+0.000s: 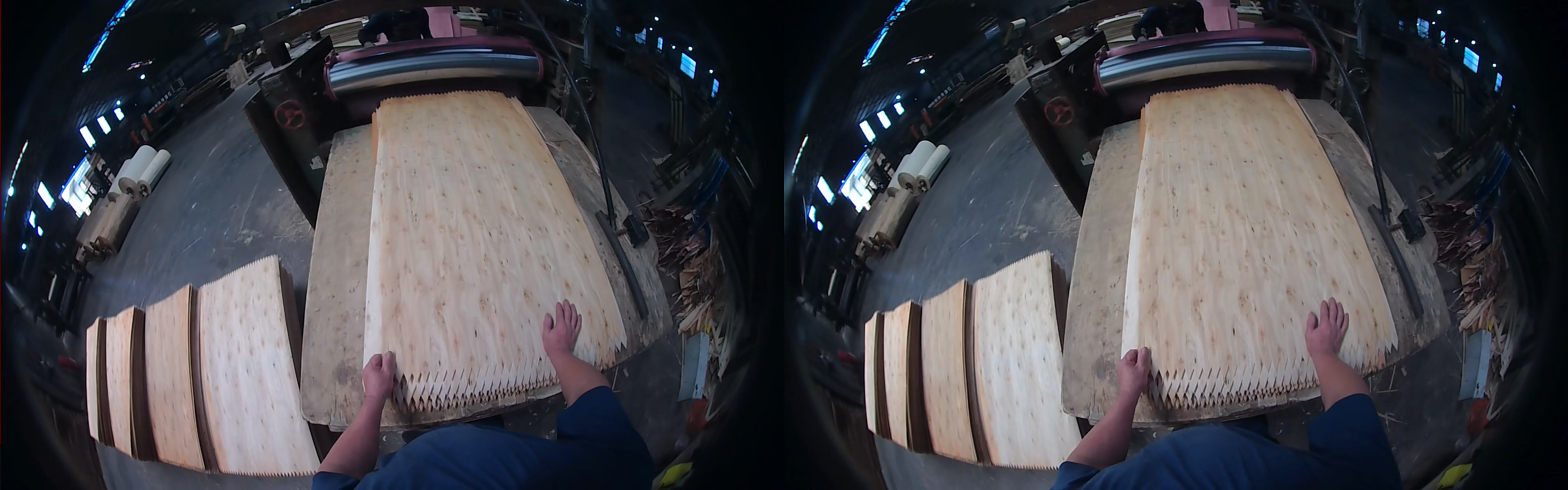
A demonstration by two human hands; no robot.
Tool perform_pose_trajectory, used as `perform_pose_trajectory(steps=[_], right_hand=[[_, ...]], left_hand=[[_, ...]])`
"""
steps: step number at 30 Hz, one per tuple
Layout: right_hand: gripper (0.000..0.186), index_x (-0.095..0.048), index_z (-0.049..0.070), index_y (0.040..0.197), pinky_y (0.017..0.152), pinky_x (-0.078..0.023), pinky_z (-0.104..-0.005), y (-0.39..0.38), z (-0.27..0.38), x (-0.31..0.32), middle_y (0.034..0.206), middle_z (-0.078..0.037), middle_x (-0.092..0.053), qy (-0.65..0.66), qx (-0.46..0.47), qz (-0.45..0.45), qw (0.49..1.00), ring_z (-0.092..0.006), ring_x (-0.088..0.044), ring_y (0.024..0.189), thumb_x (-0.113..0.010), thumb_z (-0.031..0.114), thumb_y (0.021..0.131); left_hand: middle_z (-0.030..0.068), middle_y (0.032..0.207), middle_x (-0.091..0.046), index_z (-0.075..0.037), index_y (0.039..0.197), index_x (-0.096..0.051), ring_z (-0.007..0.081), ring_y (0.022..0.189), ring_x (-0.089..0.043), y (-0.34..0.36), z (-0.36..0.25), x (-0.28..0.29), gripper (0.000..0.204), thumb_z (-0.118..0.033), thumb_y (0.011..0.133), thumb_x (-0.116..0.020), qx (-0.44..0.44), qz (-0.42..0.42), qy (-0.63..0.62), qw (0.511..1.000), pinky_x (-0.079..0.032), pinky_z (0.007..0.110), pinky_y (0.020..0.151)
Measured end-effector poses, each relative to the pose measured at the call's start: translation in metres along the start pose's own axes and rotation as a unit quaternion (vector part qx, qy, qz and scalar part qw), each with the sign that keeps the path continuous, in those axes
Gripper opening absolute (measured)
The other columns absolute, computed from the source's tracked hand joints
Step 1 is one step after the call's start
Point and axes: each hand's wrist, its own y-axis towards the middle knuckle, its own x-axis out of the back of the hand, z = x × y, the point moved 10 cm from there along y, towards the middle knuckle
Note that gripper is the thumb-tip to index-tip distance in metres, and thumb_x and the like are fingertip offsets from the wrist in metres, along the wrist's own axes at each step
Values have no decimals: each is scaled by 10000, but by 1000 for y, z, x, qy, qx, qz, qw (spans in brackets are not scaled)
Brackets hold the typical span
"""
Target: The person operates a rolling machine using a metal bar, retrieves stacks of veneer sheets from the floor to the machine table, and feeds the veneer sheets into the roller by hand.
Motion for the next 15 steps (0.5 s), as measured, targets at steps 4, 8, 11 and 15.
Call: perform_pose_trajectory(steps=[4, 8, 11, 15], right_hand=[[454, -525, 42, 1220, 1097, -185, -465, 0, -3, -3, 1362, -112, -434, -5, -5, 4, 1000, -280, -318, 1309, -518, 313, 855], [463, -517, 45, 1231, 1097, -184, -467, 0, -6, -2, 1371, -106, -426, -7, -4, 6, 1000, -277, -311, 1314, -513, 320, 858], [461, -521, 46, 1227, 1098, -182, -467, 1, -1, -2, 1377, -100, -421, -5, -7, 11, 1000, -277, -309, 1315, -511, 321, 858], [460, -523, 47, 1226, 1099, -181, -466, 1, -2, -2, 1377, -97, -422, -8, -7, 10, 1000, -277, -309, 1315, -514, 320, 856]], left_hand=[[119, 540, -487, 10, 668, -490, 156, 510, -463, 5, 13, -5, 407, -327, 886, -558, -8, -7, -5, 1000, -415, 357, 523], [118, 548, -469, 10, 668, -487, 148, 524, -441, 2, 3, -7, 401, -318, 886, -566, 13, 11, -33, 999, -406, 357, 531], [105, 548, -465, 9, 667, -487, 137, 529, -431, 6, 13, -5, 398, -312, 888, -568, -10, -1, -27, 1000, -402, 347, 529], [106, 547, -463, 11, 669, -487, 132, 535, -424, 3, 6, -5, 397, -309, 890, -566, 0, 4, -31, 1000, -401, 344, 530]])
